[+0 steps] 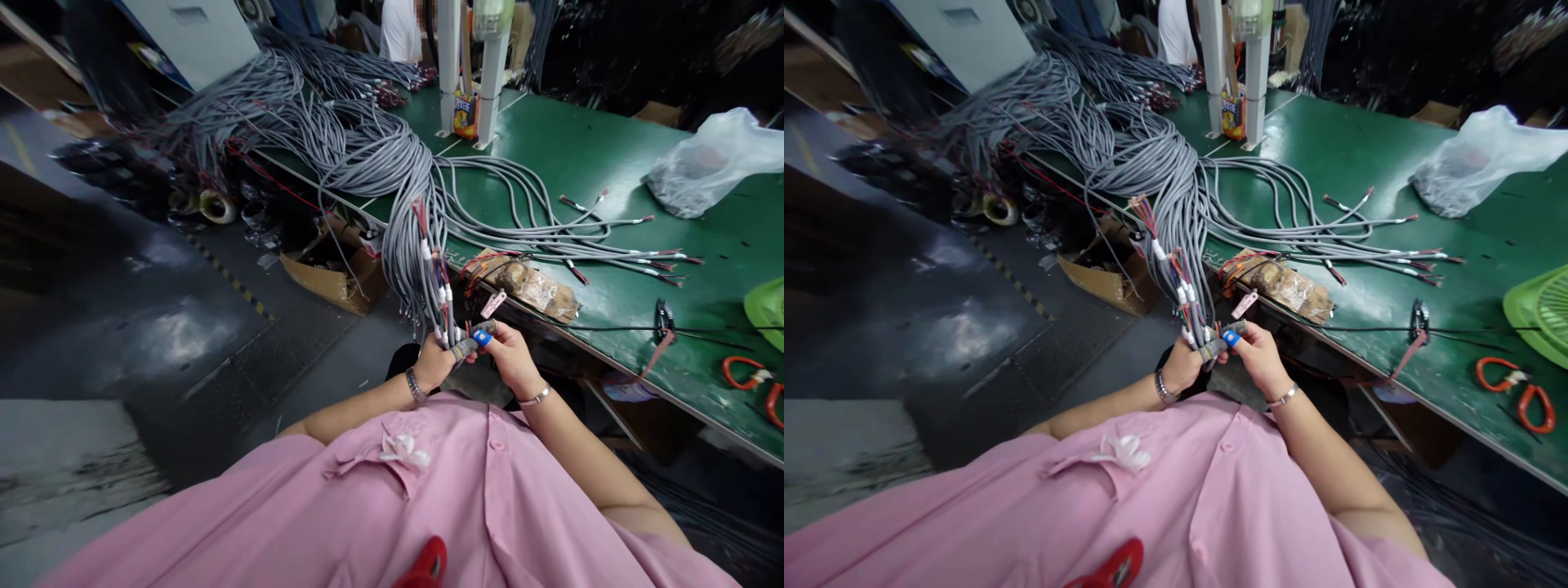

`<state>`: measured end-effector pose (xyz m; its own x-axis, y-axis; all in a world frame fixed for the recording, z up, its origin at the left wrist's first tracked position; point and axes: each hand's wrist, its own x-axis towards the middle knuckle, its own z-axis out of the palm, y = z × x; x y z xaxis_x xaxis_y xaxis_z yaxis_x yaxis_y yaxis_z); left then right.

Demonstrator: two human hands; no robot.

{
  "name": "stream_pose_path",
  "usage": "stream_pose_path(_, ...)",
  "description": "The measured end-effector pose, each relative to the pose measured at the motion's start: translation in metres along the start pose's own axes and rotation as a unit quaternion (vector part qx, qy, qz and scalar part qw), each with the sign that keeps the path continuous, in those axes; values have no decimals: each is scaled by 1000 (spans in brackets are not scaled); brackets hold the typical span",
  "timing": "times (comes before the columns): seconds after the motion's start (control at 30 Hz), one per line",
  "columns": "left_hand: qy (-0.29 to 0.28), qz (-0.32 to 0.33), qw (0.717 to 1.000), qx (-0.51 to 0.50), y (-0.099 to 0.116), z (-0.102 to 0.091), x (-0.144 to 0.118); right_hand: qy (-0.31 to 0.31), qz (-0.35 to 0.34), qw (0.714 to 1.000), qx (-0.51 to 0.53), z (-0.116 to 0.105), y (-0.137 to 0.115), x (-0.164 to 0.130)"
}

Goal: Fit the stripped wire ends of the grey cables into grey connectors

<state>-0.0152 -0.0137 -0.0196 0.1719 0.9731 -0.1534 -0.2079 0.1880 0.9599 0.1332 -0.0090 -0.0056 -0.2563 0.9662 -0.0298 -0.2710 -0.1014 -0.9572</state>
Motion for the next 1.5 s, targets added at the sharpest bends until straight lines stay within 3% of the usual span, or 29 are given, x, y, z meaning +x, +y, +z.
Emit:
stream_pose_path(0.17, -43, -33, 998, 29, 3, -8, 3, -19, 13, 999, -30, 0, -5, 4)
stream_pose_path(0.4, 39, -27, 997, -59, 1, 2, 5, 67, 30, 997, -20, 6, 2, 3)
stream_pose_path(0.5, 44, -21, 997, -62, 1, 3, 5, 66, 33, 997, -12, 4, 3, 2)
stream_pose_path(0.67, 38, -25, 996, -78, 5, 1, 6, 49, 73, 993, 77, -19, 11, 5)
stream_pose_path(0.83, 2, -49, 993, -103, 17, 3, 12, 100, 135, 968, 189, -42, 17, 25)
stream_pose_path(0.9, -14, -56, 993, -101, 20, 5, 15, 79, 134, 969, 190, -40, 15, 33)
stream_pose_path(0.97, -21, -58, 993, -96, 23, 8, 18, 80, 89, 979, 163, -35, 13, 38)
stream_pose_path(1.07, -22, -64, 994, -84, 25, 12, 19, 161, -11, 983, 82, -27, 13, 40)
stream_pose_path(1.13, -24, -68, 995, -75, 26, 13, 20, 198, -41, 978, 52, -23, 15, 40)
stream_pose_path(1.3, -23, -75, 995, -68, 25, 14, 21, 140, 34, 974, 175, -18, 15, 46)
stream_pose_path(1.5, -24, -68, 996, -53, 21, 15, 21, 167, 48, 951, 256, -11, 11, 51)
